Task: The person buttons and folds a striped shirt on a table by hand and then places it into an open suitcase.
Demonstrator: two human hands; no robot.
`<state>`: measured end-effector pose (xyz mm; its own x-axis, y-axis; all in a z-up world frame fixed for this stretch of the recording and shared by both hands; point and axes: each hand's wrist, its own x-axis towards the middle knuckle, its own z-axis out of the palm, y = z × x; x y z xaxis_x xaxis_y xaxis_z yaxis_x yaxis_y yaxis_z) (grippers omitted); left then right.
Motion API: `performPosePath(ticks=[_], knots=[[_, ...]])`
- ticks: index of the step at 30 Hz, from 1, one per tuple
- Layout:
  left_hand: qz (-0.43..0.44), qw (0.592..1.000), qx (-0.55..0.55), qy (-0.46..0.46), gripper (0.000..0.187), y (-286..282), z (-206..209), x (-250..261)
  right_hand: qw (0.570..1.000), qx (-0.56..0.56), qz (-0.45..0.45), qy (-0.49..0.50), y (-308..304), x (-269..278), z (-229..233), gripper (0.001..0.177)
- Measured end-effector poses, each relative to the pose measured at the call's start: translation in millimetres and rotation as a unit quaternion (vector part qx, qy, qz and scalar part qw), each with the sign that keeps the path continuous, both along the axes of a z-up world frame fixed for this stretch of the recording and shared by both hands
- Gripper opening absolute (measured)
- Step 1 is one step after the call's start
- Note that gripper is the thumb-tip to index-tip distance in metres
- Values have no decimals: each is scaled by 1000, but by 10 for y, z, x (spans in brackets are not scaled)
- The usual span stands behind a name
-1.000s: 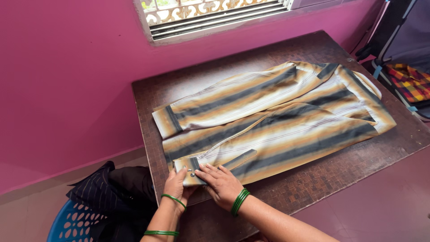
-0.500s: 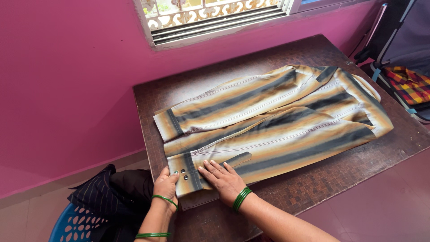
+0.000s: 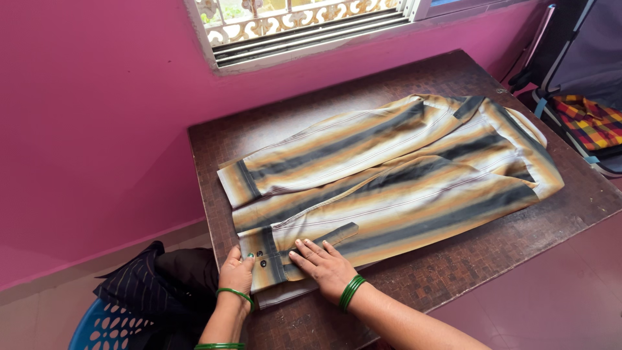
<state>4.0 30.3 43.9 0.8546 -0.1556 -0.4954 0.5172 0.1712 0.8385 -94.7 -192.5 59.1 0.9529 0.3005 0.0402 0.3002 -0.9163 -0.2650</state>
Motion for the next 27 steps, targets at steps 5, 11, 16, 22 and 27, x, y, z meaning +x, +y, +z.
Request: performPosePath(ticks=[5, 11, 16, 22, 27], knots=[[-10, 998, 46, 48, 41, 23, -136, 29, 1000, -4, 1, 21, 46, -71, 123, 65], [6, 964, 259, -54, 55, -19, -74, 57, 999, 12, 5, 40, 28, -142, 229, 60], [-2, 836, 494, -240, 55, -52, 298, -68, 999, -6, 11, 33, 22, -192, 189, 67], [-103, 750, 510, -409, 60, -526, 395, -223, 999, -7, 15, 52, 31, -202, 141, 75], [-354, 668, 572, -318, 65, -779, 446, -254, 997, -28, 23, 71, 9, -200, 80, 76]])
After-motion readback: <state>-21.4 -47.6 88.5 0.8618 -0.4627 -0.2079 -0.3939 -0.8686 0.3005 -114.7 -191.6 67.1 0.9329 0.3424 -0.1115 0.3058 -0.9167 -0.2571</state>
